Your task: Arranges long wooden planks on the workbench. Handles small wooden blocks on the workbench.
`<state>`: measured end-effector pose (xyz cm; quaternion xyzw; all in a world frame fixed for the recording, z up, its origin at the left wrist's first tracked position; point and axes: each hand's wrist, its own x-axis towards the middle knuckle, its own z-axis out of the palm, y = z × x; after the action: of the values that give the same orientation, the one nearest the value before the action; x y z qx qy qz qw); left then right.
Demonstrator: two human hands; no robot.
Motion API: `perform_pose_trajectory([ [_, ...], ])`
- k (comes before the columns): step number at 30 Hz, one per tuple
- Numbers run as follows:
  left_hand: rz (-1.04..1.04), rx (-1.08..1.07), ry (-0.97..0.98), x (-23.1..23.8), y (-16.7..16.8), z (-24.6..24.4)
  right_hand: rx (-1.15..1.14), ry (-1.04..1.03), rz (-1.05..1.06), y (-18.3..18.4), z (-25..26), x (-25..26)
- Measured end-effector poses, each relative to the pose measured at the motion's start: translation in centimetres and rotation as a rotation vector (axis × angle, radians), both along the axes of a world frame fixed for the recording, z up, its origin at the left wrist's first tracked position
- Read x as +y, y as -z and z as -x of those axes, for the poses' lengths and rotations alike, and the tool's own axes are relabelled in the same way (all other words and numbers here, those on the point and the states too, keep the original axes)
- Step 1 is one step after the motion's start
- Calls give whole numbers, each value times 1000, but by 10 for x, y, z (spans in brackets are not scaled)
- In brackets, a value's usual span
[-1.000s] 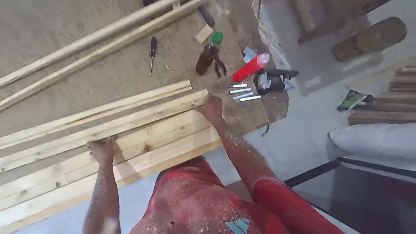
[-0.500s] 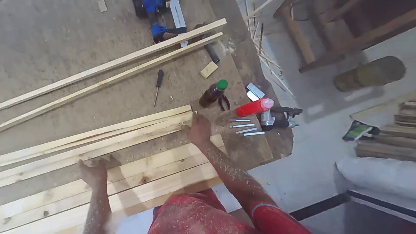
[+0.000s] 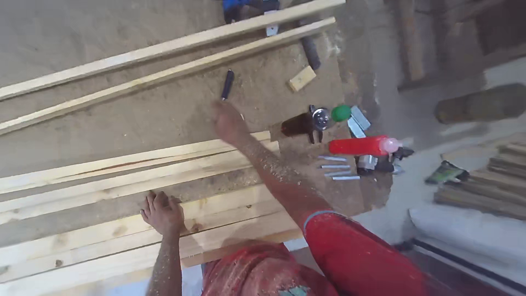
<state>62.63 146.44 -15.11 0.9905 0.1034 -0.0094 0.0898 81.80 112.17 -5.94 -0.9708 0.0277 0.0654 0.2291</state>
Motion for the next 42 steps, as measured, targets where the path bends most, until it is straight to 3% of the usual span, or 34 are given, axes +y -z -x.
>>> perform_pose_trajectory([
  [3, 3, 8, -2, -2, -2, -3, -200, -155, -144, -1, 76, 63],
  [7, 5, 25, -3, -9, -12, -5, -196, -445, -405, -7, 201, 122],
  [10, -28, 45, 13, -10, -12, -3, -85, -646, -437, -3, 279, 122],
  [12, -37, 17, 32, -5, -7, -3, 27, -670, -394, -2, 317, 101],
  [15, -38, 20, 42, -5, -9, -1, 170, -485, -288, -7, 361, 54],
  [19, -41, 12, 59, -8, -12, 2, 212, -44, -188, -19, 424, -20],
  [23, -22, 13, 127, -3, -16, 6, 71, 405, -227, -28, 514, -60],
  [25, 23, 8, 176, 1, -17, 11, 12, 502, -229, -25, 562, -62],
  [28, 112, -28, 276, -8, -27, 35, 206, 466, -267, -21, 621, -59],
  [32, 219, 18, 503, -75, -59, 125, 405, 443, -359, -9, 682, -66],
  [35, 299, 61, 730, -151, -62, 206, 370, 532, -394, 2, 731, -90],
  [38, 434, 78, 1010, -244, -53, 276, 352, 546, -373, 11, 782, -139],
  [42, 458, 254, 1213, -376, -48, 345, 321, 571, -282, 7, 856, -226],
])
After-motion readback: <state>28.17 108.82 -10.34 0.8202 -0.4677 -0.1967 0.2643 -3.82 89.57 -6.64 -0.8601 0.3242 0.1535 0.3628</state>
